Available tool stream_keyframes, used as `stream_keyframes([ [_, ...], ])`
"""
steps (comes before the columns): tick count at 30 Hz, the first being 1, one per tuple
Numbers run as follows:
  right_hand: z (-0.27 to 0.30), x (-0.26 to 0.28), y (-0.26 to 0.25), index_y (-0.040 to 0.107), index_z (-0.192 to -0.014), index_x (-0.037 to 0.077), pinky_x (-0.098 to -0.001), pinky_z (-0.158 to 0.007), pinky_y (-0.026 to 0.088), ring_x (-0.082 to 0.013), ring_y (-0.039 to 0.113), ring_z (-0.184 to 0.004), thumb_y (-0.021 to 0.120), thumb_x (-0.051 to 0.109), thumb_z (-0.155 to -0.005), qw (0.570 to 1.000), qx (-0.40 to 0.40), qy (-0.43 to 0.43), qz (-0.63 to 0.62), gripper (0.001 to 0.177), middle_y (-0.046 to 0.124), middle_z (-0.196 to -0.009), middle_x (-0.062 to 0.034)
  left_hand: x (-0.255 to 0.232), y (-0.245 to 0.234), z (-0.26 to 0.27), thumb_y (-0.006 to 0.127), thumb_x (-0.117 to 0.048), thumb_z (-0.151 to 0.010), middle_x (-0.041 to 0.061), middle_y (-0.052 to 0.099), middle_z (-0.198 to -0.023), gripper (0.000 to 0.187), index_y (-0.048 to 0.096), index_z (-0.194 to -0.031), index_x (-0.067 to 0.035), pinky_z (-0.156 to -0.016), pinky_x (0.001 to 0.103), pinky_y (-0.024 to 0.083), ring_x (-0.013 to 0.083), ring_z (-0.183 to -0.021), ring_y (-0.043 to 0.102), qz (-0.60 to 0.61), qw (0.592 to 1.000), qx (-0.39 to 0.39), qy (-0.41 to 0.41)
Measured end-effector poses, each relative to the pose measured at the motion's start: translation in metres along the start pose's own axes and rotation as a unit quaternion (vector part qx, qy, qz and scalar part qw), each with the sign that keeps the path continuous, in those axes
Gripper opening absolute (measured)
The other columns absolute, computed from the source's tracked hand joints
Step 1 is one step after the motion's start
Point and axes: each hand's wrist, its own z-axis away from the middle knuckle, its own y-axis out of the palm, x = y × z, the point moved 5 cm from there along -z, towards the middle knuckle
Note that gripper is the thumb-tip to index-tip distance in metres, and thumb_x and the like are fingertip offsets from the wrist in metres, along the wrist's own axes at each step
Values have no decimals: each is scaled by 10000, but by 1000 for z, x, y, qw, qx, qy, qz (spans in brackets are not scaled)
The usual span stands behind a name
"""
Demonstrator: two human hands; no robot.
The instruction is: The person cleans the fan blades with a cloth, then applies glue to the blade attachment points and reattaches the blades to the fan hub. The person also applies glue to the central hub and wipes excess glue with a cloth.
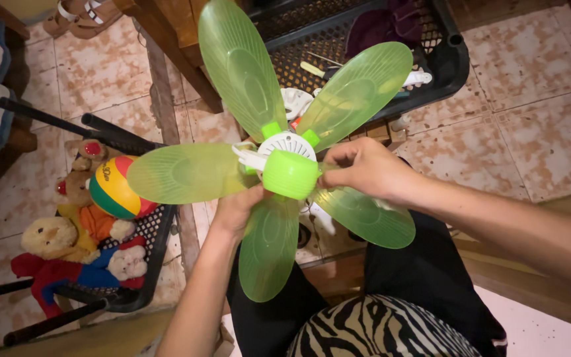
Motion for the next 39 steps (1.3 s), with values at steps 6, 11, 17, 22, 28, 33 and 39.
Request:
stream_keyframes([
  [6, 2, 3, -6, 800, -924, 50, -247, -628, 484, -77, 597, -662, 746, 174, -878, 998, 29, 7, 61, 143, 767, -800, -17, -7, 0, -6, 893, -299, -758, 108, 526, -1466, 1023, 327, -1569, -39, -1150, 403, 469, 251, -1363, 537, 2, 1000, 18, 18],
  [11, 6, 6, -6, 823, -947, 37, -229, -667, 514, -58, 650, -712, 766, 178, -868, 999, 17, -18, 42, 172, 792, -807, -26, -1, 1, -6, 901, -372, -747, 117, 504, -1489, 1075, 313, -1582, -38, -1164, 405, 461, 255, -1381, 524, 0, 1000, 20, 16],
  [17, 8, 4, -6, 823, -949, 28, -247, -655, 504, -67, 638, -706, 770, 171, -867, 999, 21, -25, 32, 173, 780, -794, -36, 4, 2, -3, 919, -375, -717, 122, 507, -1465, 1088, 303, -1549, -38, -1145, 417, 466, 260, -1363, 528, 8, 1000, 5, 1],
  [22, 8, 14, -4, 814, -930, 31, -254, -687, 515, -81, 644, -726, 781, 185, -866, 998, 29, -20, 47, 169, 779, -805, -51, -5, 6, -6, 913, -366, -725, 120, 515, -1479, 1071, 324, -1558, -39, -1170, 408, 454, 252, -1379, 529, 7, 1000, 22, 18],
  [28, 12, 10, -9, 789, -912, 61, -260, -817, 551, -111, 707, -818, 811, 136, -792, 997, 20, 70, -16, 143, 801, -874, -35, -15, 16, -7, 899, -342, -750, 131, 543, -1474, 1078, 314, -1590, -1, -1176, 401, 444, 246, -1366, 545, 3, 999, 45, 20],
  [33, 13, 0, -6, 780, -899, 14, -279, -836, 549, -135, 710, -813, 823, 56, -767, 993, -6, 44, -105, 144, 797, -876, -80, -16, 19, -8, 893, -336, -750, 123, 539, -1461, 1083, 297, -1589, 1, -1161, 403, 454, 250, -1355, 546, 20, 999, 49, 10],
  [39, 16, -3, -10, 807, -914, 18, -258, -774, 538, -113, 703, -770, 804, 42, -779, 997, -31, 13, -70, 138, 802, -862, -76, -10, 19, -7, 910, -390, -732, 124, 532, -1457, 1094, 306, -1570, -29, -1161, 417, 466, 257, -1353, 551, 19, 999, 44, 12],
])
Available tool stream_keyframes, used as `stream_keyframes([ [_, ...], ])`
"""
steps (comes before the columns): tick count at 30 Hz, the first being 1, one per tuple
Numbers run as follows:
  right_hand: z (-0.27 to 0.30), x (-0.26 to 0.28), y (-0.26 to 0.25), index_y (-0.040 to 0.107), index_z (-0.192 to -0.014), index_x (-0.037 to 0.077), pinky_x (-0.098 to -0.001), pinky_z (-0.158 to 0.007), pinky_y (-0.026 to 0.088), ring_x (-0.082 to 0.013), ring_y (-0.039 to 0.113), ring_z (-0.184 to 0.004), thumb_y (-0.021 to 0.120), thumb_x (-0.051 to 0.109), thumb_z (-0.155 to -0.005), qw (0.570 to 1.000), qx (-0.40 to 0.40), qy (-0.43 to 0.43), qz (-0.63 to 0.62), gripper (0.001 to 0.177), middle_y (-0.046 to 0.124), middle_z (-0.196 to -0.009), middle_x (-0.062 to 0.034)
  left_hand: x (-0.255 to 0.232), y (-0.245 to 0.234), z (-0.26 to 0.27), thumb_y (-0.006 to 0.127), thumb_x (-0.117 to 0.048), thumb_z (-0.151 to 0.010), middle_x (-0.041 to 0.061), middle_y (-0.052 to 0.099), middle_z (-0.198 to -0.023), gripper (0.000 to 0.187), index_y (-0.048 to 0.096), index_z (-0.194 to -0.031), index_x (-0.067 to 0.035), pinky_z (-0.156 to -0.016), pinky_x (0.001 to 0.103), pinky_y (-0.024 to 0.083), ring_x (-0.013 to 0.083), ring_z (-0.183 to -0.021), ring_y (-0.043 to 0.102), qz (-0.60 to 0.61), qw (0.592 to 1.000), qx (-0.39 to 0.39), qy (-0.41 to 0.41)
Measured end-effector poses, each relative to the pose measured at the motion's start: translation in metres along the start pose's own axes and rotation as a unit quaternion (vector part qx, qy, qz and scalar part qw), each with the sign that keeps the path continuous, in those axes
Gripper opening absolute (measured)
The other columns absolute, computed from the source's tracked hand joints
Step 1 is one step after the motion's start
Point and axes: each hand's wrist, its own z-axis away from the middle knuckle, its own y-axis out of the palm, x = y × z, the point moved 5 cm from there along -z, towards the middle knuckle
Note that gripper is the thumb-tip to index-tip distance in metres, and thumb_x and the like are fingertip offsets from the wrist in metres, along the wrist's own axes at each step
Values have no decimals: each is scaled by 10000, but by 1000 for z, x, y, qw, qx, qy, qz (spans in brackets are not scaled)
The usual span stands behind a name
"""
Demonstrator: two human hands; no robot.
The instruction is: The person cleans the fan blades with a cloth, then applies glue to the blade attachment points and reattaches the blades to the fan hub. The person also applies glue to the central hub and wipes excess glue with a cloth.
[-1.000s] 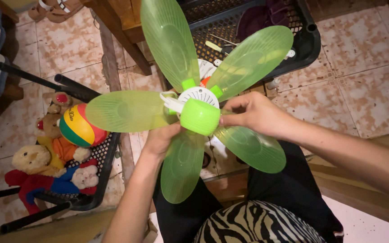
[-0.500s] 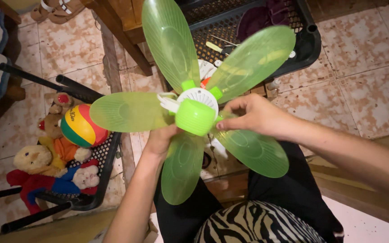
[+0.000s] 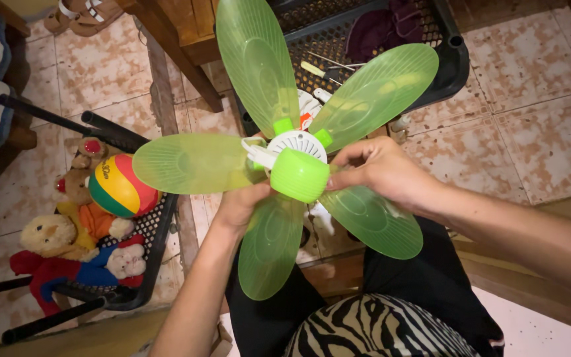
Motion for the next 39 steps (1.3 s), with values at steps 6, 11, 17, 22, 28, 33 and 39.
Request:
stream_keyframes([
  [6, 2, 7, 2, 809, -918, 21, -253, -749, 553, -112, 724, -755, 802, 46, -773, 1000, -4, -1, 21, 147, 815, -850, -68, -3, 4, 1, 911, -420, -735, 130, 538, -1460, 1078, 328, -1554, -32, -1150, 431, 479, 264, -1354, 556, 4, 1000, 3, -2],
  [11, 2, 9, 4, 796, -922, -1, -274, -736, 565, -116, 738, -756, 799, 34, -763, 1000, -12, 9, -22, 162, 815, -848, -75, -7, 6, 1, 915, -416, -753, 146, 542, -1461, 1064, 342, -1555, -15, -1154, 420, 480, 261, -1351, 561, -2, 1000, 16, 8],
  [17, -2, 13, 8, 810, -999, 1, -310, -798, 538, -153, 701, -797, 808, 105, -827, 995, 20, 21, 92, 200, 817, -920, -99, 0, -8, 1, 844, -306, -808, 152, 581, -1373, 911, 348, -1507, 2, -967, 415, 584, 257, -1192, 660, -16, 999, -27, -37],
  [22, -11, 6, -3, 757, -1099, 46, -298, -882, 573, -152, 739, -912, 811, 34, -721, 991, 64, 117, 10, 383, 810, -1029, -72, -5, 4, 2, 799, -203, -894, 166, 618, -1364, 758, 441, -1500, 81, -995, 413, 580, 267, -1187, 659, 32, 998, -30, -54],
  [28, -22, -14, -10, 772, -1092, -19, -295, -919, 542, -170, 738, -973, 808, 52, -771, 992, 54, 115, -12, 331, 814, -1046, -131, -19, 24, -7, 826, -131, -808, 153, 627, -1342, 833, 397, -1509, 5, -1015, 339, 532, 223, -1194, 652, -70, 988, -117, -79],
  [33, -25, -28, -14, 773, -1049, 5, -337, -891, 575, -181, 752, -936, 785, 20, -727, 990, 40, 122, -59, 323, 810, -1013, -130, -26, 34, -9, 824, -97, -805, 142, 598, -1341, 840, 390, -1512, 34, -990, 337, 536, 212, -1192, 623, -92, 989, -97, -62],
  [39, -30, -30, -9, 767, -1026, -29, -304, -934, 549, -184, 749, -944, 795, 21, -751, 993, 42, 103, -29, 281, 814, -988, -128, -26, 32, -6, 808, -91, -824, 147, 597, -1340, 820, 381, -1512, 38, -984, 332, 537, 211, -1183, 626, -74, 992, -79, -58],
])
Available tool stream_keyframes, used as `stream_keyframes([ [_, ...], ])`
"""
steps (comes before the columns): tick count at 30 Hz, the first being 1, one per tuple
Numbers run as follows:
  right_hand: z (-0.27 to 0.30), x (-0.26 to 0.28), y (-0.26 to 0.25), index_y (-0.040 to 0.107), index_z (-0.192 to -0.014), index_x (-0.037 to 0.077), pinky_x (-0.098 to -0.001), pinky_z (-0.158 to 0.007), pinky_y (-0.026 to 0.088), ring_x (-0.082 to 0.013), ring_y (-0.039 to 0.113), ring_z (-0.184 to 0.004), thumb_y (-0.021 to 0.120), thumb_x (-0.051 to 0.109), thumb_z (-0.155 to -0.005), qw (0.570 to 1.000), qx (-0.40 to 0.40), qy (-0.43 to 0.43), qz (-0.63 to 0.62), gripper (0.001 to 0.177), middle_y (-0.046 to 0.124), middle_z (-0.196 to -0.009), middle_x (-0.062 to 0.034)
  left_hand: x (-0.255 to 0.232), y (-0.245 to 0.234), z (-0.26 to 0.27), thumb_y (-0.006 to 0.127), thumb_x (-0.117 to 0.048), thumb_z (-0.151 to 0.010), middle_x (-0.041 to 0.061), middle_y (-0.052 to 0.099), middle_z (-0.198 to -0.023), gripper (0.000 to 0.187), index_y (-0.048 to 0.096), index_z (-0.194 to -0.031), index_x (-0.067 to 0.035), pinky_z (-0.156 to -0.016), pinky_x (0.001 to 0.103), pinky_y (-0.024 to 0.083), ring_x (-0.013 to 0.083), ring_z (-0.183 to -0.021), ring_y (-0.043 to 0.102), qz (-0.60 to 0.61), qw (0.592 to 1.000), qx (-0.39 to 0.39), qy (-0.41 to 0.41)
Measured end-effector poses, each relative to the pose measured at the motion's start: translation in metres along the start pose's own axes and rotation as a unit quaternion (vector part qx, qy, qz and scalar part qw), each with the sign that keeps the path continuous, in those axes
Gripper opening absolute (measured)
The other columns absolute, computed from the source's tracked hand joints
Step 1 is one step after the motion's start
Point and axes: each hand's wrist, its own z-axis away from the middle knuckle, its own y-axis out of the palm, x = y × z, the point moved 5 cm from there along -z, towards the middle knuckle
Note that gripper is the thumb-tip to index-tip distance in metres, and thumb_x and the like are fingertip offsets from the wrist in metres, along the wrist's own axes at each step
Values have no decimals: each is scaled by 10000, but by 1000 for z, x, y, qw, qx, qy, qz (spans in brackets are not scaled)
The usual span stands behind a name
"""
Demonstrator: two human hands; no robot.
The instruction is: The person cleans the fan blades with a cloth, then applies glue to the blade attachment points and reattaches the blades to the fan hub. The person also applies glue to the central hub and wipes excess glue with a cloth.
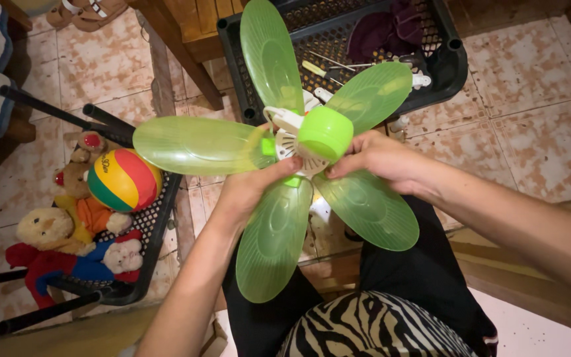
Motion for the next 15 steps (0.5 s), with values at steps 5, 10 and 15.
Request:
stream_keyframes([
  [5, 2, -3, 7, 747, -1136, -17, -346, -880, 535, -207, 707, -945, 784, 103, -799, 996, 72, 37, -31, 360, 774, -1064, -131, -3, -1, 0, 795, -121, -849, 148, 668, -1234, 677, 463, -1421, 26, -938, 333, 560, 204, -1091, 684, 31, 999, -21, -33],
  [10, 14, -10, -14, 686, -1282, 49, -331, -914, 537, -164, 696, -1072, 622, 398, -901, 994, 98, 35, 18, 521, 745, -1214, -76, -10, -2, 9, 783, -171, -858, 104, 732, -1105, 479, 611, -1266, 12, -875, 301, 563, 166, -985, 714, 34, 998, -34, -48],
  [15, 30, -37, -48, 670, -1301, 39, -360, -905, 547, -189, 681, -1036, 540, 443, -960, 995, 63, 4, -74, 545, 741, -1183, -86, -14, -8, 14, 788, -173, -861, 109, 727, -1130, 513, 603, -1300, 17, -870, 291, 564, 168, -995, 710, 17, 998, -46, -27],
])
